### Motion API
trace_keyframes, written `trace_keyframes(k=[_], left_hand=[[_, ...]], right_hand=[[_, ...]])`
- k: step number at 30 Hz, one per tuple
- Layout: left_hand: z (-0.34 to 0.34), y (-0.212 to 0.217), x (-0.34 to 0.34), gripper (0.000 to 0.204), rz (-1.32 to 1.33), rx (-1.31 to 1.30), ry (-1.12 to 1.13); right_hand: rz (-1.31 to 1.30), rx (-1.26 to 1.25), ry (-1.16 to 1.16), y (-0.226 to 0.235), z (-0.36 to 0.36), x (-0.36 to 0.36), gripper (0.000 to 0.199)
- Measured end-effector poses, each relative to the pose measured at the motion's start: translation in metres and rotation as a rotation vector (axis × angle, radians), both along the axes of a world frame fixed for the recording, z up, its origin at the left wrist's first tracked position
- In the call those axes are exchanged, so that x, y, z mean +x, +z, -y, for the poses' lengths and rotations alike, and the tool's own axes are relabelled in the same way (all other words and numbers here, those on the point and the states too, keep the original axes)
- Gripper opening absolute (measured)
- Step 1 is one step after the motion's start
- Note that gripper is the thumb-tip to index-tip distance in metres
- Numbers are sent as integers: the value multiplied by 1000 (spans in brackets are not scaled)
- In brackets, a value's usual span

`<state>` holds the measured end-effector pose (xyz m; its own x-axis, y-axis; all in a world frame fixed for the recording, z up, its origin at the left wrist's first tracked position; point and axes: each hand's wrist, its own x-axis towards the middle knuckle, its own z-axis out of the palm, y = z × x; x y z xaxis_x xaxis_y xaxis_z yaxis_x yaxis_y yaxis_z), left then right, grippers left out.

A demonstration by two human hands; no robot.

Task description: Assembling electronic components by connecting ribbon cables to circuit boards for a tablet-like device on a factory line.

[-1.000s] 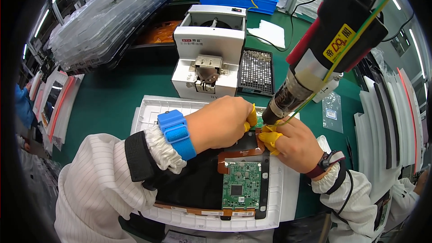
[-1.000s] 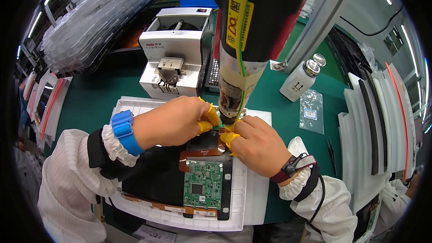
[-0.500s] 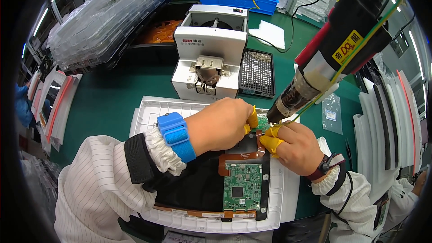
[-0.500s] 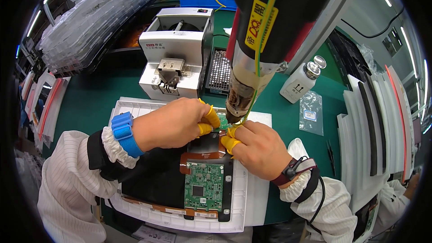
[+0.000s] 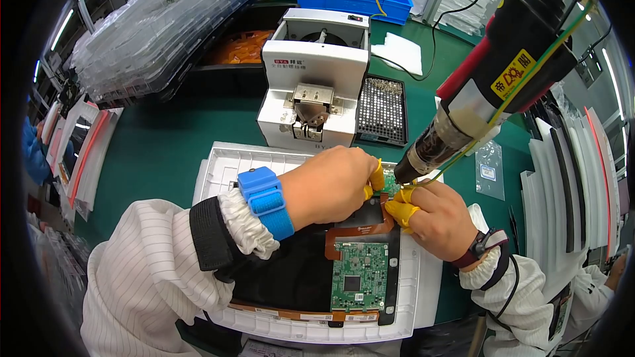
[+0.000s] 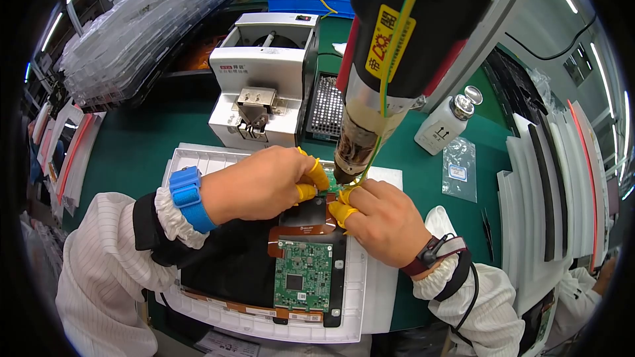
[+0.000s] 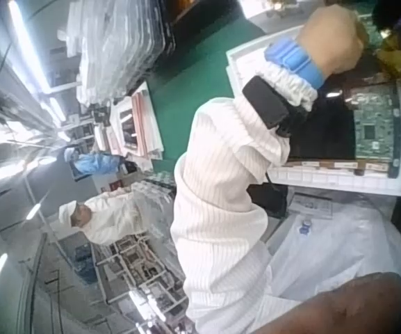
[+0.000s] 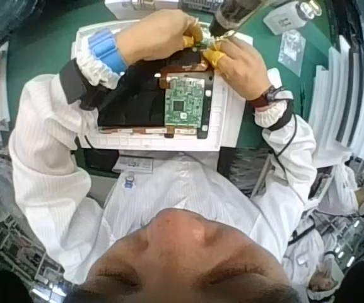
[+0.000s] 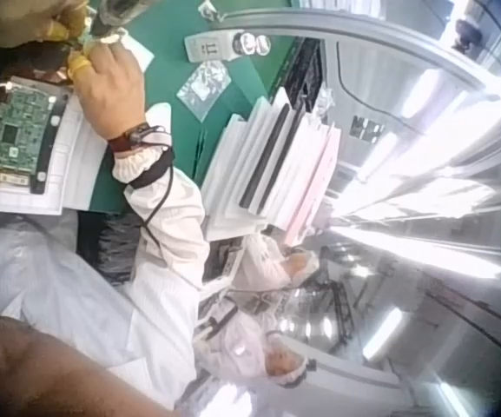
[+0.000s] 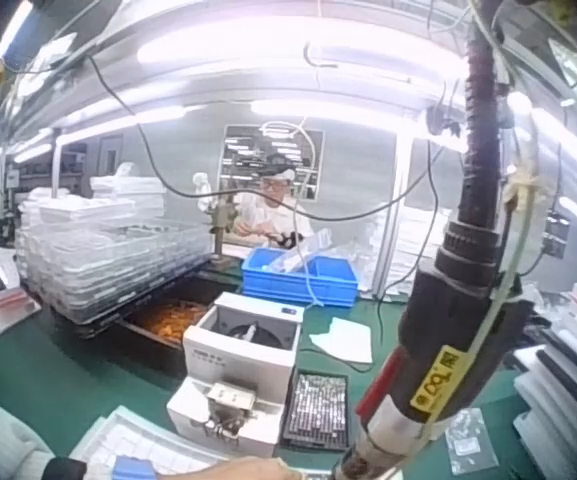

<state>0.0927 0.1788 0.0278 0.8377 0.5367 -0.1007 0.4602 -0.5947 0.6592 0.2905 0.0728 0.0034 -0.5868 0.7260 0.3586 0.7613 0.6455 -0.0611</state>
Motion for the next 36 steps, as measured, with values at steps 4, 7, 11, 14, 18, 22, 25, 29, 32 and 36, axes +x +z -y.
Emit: trace_keyframes(k=[4, 7, 11, 14, 18, 22, 25, 29, 32, 36], left_hand=[[2, 4, 0, 25, -30, 81, -39], [1, 1, -4, 25, -14, 111, -65], [1, 5, -4, 25, -54, 72, -41], [1, 5, -3, 25, -53, 52, -30], [0, 2, -4, 24, -49, 78, -38], [0, 6, -5, 24, -40, 73, -40], [0, 4, -4, 24, -42, 60, -36], [-2, 0, -4, 22, -51, 75, -34], [-1, -7, -5, 22, -14, 141, -104], [6, 5, -9, 21, -95, 270, -188]], right_hand=[[-12, 42, -15, -2, 0, 1, 13], [-25, 36, -18, -1, -1, -2, 16], [-45, 50, -13, -3, -2, -1, 21], [-39, 31, -12, -3, -1, 1, 22], [-56, -3, -19, -1, -2, 0, 22], [-70, 8, -16, 0, -1, 0, 21], [-59, 15, -12, 0, -1, 1, 20], [-46, 20, 2, -1, -1, 1, 18], [-52, 51, -4, -5, -2, 0, 15], [-32, 54, -24, -1, 0, 0, 11]])
